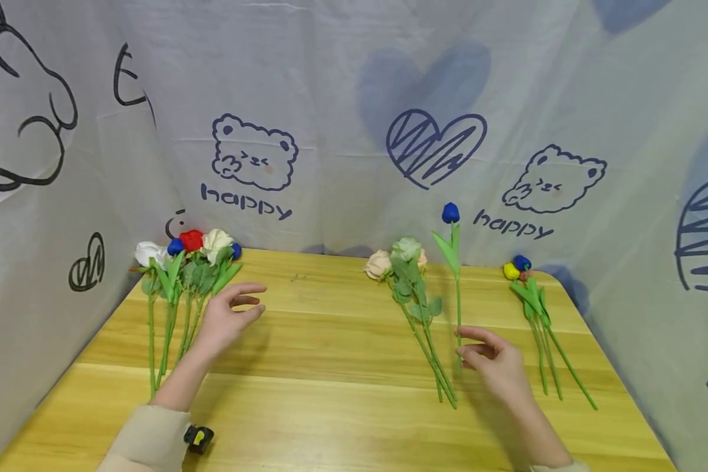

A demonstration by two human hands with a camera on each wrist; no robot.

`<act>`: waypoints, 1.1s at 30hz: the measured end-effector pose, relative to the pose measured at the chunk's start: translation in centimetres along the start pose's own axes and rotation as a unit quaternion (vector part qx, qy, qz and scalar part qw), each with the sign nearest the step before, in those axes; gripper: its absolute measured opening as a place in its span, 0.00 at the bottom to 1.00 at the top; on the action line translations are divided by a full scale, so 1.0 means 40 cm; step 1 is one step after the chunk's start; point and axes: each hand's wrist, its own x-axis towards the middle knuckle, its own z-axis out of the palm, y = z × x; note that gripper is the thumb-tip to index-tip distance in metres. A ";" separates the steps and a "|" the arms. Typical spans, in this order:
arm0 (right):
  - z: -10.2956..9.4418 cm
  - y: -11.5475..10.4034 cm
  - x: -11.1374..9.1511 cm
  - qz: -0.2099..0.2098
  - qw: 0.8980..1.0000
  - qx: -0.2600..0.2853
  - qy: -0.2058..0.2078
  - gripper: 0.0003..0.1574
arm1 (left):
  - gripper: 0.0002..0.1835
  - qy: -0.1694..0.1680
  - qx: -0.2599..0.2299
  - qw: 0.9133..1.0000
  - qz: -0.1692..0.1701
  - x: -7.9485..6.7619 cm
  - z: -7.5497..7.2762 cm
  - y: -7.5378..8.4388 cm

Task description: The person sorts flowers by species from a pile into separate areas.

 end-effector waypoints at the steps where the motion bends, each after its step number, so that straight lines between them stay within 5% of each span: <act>1: -0.012 0.009 0.000 0.003 1.000 -0.004 0.003 0.23 | 0.19 -0.003 0.014 1.000 -0.001 -0.002 -0.017 -0.010; 8: -0.100 0.051 -0.007 0.067 0.997 -0.039 0.009 0.26 | 0.21 -0.049 0.102 0.993 -0.028 -0.002 -0.125 -0.077; 16: -0.194 0.096 -0.004 0.124 0.989 -0.083 -0.002 0.30 | 0.20 -0.106 0.140 0.984 -0.041 0.006 -0.211 -0.143; 22: -0.246 0.121 0.010 0.129 0.984 -0.121 -0.017 0.31 | 0.22 -0.127 0.160 0.977 -0.061 -0.001 -0.241 -0.166; 33: -0.278 0.131 0.029 0.112 0.975 -0.191 -0.005 0.27 | 0.22 -0.145 0.203 0.966 -0.071 0.010 -0.239 -0.171</act>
